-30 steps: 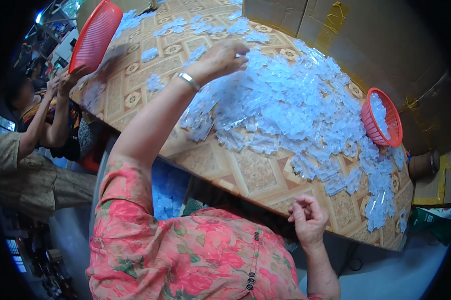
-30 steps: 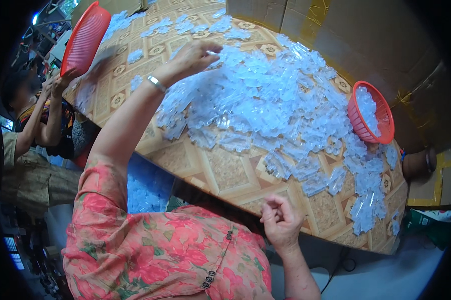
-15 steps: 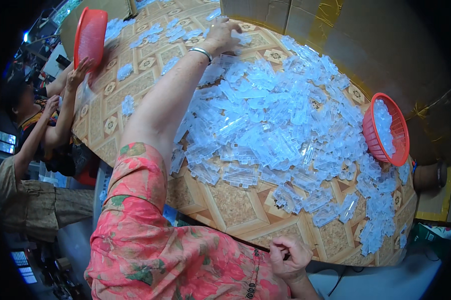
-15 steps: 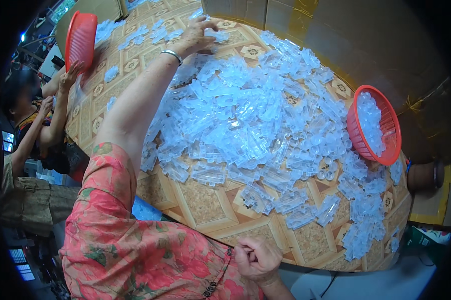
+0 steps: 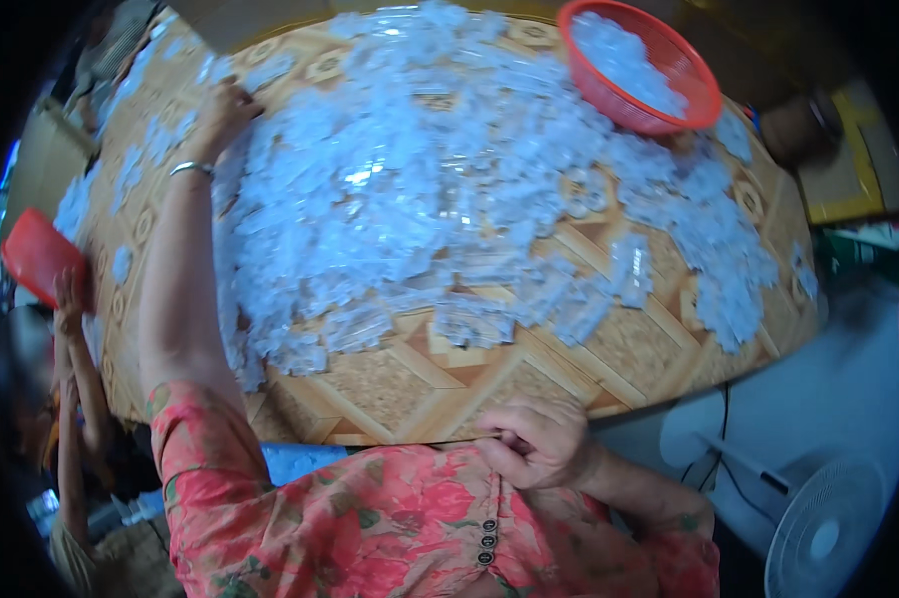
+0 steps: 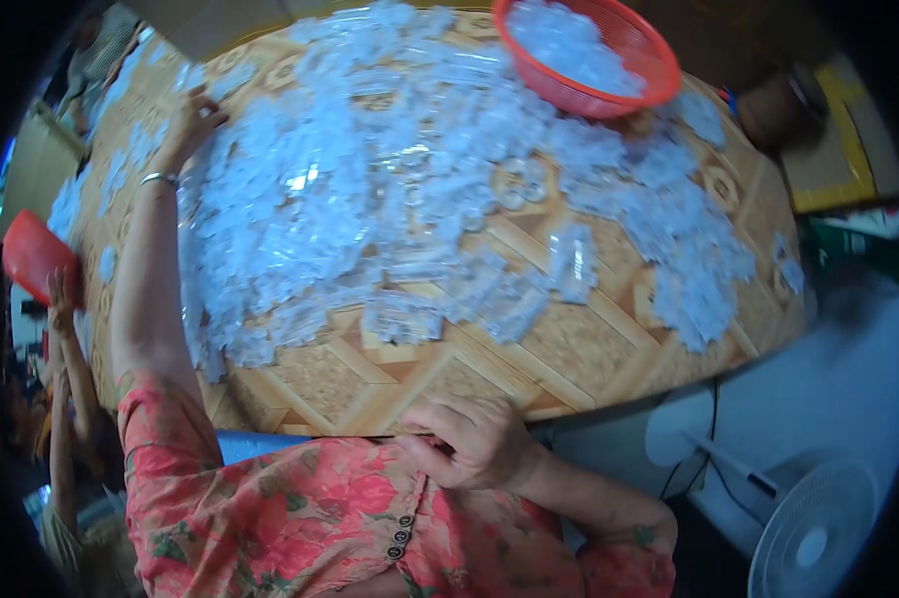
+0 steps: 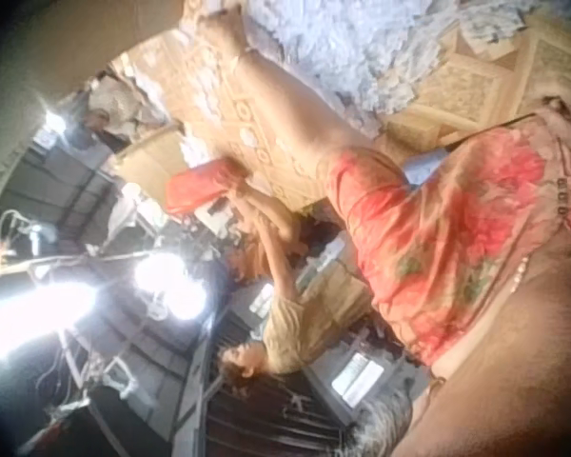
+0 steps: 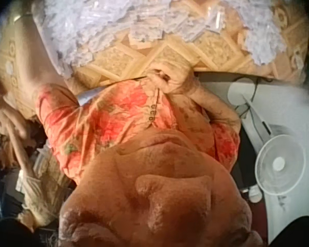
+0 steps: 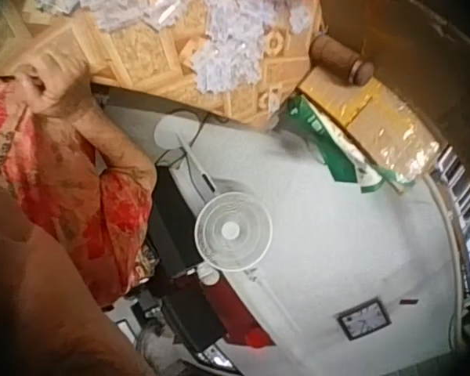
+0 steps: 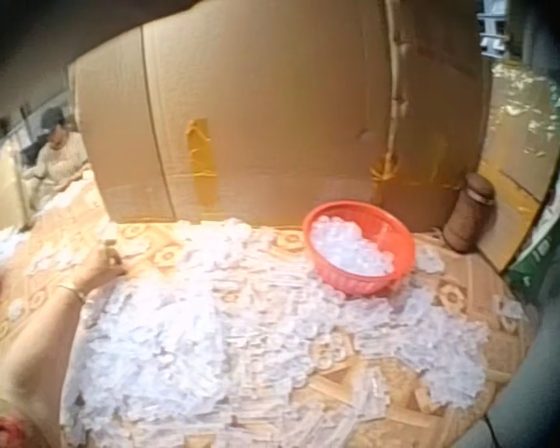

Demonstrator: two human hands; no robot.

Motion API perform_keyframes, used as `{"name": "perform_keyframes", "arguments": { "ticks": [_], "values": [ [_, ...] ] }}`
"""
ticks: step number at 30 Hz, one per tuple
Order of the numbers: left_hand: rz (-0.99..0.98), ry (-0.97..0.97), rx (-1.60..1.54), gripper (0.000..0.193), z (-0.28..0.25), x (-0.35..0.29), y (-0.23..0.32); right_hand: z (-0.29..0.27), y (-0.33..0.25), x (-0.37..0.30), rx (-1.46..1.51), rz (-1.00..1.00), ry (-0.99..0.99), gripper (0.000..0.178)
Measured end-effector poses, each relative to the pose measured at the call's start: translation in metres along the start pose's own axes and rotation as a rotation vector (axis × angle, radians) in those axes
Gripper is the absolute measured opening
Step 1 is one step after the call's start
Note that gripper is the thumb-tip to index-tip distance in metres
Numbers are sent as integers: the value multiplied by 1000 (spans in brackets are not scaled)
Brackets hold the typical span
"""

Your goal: The person repeatedly picks small transparent plastic components from a table, snaps them together by hand, and places the assembled units back on the table. The workspace is a patterned wooden table with many loose parts and a red basket nearby.

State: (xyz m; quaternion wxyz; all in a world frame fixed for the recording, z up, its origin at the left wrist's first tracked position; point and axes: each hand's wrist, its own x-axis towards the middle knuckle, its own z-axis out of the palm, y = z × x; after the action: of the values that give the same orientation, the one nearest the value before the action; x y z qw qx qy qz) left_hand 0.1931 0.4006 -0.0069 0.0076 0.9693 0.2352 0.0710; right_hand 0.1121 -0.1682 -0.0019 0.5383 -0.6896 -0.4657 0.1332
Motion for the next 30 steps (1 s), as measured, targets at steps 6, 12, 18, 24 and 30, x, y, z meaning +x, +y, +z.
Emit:
{"name": "perform_keyframes", "arguments": {
  "ticks": [6,12,18,24,30],
  "values": [
    [274,187,-135,18,-34,-13,78,1,0,-6,33,56,-13,17],
    [791,48,-345,19,-60,-102,255,2,2,-6,29,-9,10,17],
    [1043,131,-354,27,-48,-143,342,8,3,-7,5,-21,72,15],
    [719,323,-371,35,-33,-86,296,9,2,-6,-22,-58,67,14],
    [47,312,-131,54,-11,9,135,10,8,-7,-69,-83,29,18]
  ]
}}
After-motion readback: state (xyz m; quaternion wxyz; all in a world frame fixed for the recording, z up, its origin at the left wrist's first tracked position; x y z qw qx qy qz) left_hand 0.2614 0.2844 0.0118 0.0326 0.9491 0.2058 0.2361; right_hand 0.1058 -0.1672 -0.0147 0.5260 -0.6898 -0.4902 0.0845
